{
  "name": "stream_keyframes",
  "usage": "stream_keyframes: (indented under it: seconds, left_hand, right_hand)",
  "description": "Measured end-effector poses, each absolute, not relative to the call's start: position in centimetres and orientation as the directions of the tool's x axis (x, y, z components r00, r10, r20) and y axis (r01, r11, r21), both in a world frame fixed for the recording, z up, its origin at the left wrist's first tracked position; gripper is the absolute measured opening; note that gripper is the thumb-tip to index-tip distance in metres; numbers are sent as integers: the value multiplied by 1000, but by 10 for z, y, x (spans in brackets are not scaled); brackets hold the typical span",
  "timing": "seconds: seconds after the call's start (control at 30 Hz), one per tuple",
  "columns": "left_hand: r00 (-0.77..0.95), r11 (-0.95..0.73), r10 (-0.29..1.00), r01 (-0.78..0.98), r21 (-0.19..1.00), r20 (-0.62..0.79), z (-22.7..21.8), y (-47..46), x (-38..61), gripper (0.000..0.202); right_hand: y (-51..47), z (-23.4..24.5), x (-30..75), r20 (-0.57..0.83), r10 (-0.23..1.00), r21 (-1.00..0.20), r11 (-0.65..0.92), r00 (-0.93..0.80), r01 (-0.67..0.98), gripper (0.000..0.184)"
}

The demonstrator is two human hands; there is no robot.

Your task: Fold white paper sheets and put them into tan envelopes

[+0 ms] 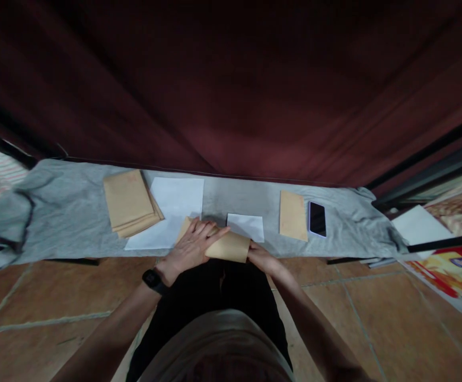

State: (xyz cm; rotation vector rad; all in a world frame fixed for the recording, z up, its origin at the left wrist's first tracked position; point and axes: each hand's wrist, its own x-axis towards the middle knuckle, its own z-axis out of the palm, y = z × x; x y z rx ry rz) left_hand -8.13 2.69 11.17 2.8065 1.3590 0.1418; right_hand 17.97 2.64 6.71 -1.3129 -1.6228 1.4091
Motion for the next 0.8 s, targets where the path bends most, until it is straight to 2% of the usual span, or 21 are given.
stream_keyframes:
  seconds: [0.07,0.13,0.17,0.27,0.4,0.47,0.57,0.73,0.8]
  left_hand:
    - [562,-567,823,823,47,85,112,29,-90,108]
    - [499,-504,862,863,35,94,112,32,-98,108]
    - [470,-475,877,880,31,95,112,33,-102,108]
    - [419,-423,904,906,29,82,109,35,-108,105]
    - [392,-394,918,918,33,55,101,39,-110,101]
    - [381,-382,924,923,40,44,97,40,-111,101]
    - [362,-363,932,930,63,30,93,42,-112,102]
    - [328,-329,944,940,92,20,93,43,-112,106]
    - [322,-322,947,942,100,14,94,44,-113,107]
  right_hand:
    - [37,64,191,-154,939,-963,-73,-308,258,37]
    - [49,59,206,-114,985,-930,-59,-131,364,39]
    - [54,56,213,-66,998,-880,-57,-3,471,40]
    - [65,46,223,13,984,-760,-106,178,642,47]
    - [71,34,210,60,967,-547,-176,248,818,51]
    - [74,29,203,40,961,-567,-203,272,798,45]
    - [79,25,202,4,956,-659,-218,293,720,36]
    - [82,26,211,-17,969,-746,-175,245,643,21]
    - [80,28,215,-19,973,-789,-157,232,594,22]
